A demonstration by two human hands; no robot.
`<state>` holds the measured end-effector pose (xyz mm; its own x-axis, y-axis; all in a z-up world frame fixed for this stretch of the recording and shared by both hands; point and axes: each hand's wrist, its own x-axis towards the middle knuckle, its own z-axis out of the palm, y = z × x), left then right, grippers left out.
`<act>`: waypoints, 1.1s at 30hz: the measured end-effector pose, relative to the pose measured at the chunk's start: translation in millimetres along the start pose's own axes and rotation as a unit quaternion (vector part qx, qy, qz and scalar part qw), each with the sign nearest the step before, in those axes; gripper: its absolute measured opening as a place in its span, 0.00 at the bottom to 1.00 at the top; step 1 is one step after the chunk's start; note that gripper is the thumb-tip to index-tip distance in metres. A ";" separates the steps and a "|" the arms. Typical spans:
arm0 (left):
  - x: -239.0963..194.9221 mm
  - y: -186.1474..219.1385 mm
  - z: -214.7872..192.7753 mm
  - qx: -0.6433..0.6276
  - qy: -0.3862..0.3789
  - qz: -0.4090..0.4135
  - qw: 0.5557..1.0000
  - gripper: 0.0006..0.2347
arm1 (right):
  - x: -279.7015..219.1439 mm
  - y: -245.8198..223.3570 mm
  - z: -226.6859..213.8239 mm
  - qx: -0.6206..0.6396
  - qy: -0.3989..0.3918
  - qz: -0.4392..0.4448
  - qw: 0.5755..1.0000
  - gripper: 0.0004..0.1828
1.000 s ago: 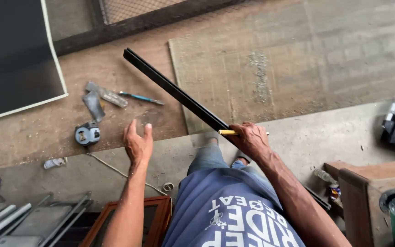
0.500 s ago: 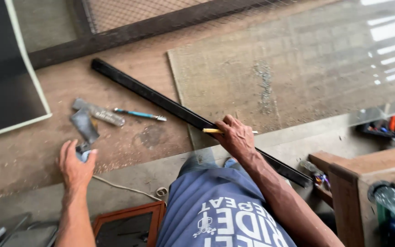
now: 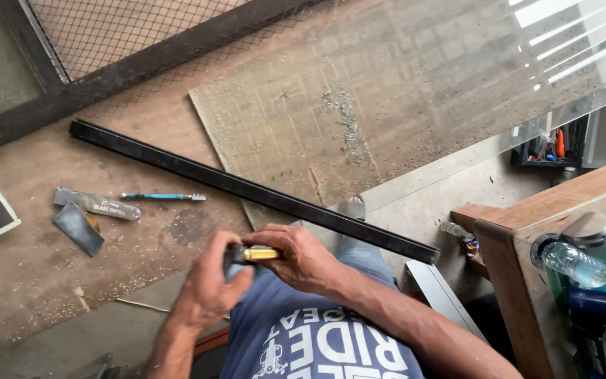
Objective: Measuring and marking a glass sheet for cutting using a tape measure and a metal straight edge
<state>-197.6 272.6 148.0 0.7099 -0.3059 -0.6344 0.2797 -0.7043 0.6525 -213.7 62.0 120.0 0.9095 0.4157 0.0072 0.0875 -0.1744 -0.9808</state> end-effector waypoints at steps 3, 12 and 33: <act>13.1 55.2 33.4 0.064 -0.018 -0.011 0.998 0.16 | -35.0 12.1 -23.2 0.050 0.115 0.124 0.984 0.07; 42.7 153.9 115.0 0.228 -0.170 -0.177 0.942 0.20 | -198.4 111.3 -203.3 0.229 0.247 0.296 0.894 0.15; 84.9 49.5 178.8 0.280 0.126 -0.146 0.940 0.10 | -304.9 381.1 -687.9 -0.168 0.460 0.224 0.843 0.08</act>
<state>-239.0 97.3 52.3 0.8054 0.0649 -0.5891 0.1520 -0.9834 0.0995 -178.1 -745.2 -121.9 0.7990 -0.5993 -0.0497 -0.3781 -0.4365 -0.8164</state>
